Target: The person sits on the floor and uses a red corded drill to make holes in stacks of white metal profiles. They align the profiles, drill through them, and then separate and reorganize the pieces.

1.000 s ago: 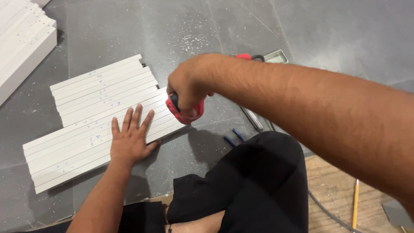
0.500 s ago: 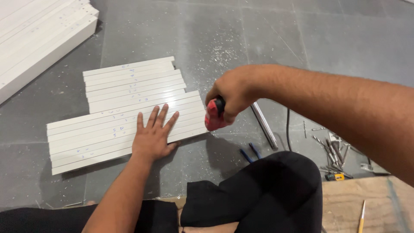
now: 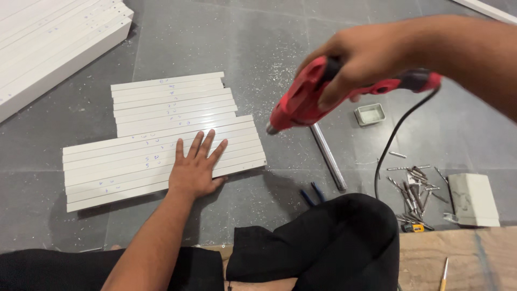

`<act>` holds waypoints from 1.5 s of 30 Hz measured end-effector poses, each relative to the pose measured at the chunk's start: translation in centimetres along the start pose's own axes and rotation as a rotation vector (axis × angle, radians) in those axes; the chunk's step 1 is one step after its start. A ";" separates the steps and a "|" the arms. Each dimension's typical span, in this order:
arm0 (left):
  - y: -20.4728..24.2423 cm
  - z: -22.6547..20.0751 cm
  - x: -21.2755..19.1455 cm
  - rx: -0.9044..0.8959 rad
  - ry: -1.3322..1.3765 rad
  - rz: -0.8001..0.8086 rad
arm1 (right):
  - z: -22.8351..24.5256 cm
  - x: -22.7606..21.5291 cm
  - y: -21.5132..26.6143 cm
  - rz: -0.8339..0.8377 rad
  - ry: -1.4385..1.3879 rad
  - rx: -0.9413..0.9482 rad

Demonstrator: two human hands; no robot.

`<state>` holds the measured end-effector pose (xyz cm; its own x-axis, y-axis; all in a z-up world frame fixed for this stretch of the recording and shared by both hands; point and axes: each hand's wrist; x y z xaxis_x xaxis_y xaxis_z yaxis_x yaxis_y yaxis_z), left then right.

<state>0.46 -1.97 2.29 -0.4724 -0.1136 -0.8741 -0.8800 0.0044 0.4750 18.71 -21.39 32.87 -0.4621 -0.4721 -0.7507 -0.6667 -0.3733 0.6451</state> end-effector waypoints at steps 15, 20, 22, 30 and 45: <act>0.0 0.4 0.0 0.023 0.047 -0.018 | -3.5 17.0 3.8 -0.234 -0.663 0.056; -0.1 0.6 0.4 0.031 0.078 -0.031 | -2.0 15.6 3.3 0.033 -0.538 0.261; -0.1 0.7 0.7 0.038 0.075 -0.039 | -1.3 14.9 3.0 -0.017 -0.512 0.177; -0.4 1.1 1.0 0.071 0.102 -0.041 | 0.4 13.1 2.0 -0.021 -0.396 0.098; -0.3 1.3 1.2 0.085 0.128 -0.063 | -0.7 12.4 -0.4 0.003 -0.434 0.155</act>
<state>0.05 -0.77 0.97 -0.4109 -0.2418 -0.8790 -0.9112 0.0772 0.4047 13.65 -27.71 23.43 -0.6441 -0.0829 -0.7605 -0.7294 -0.2330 0.6432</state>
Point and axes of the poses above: each hand's wrist, its own y-axis away from the middle knuckle, its own x-axis out of the palm, z = x × y, and after that the axes turned 8 degrees about y, right-handed
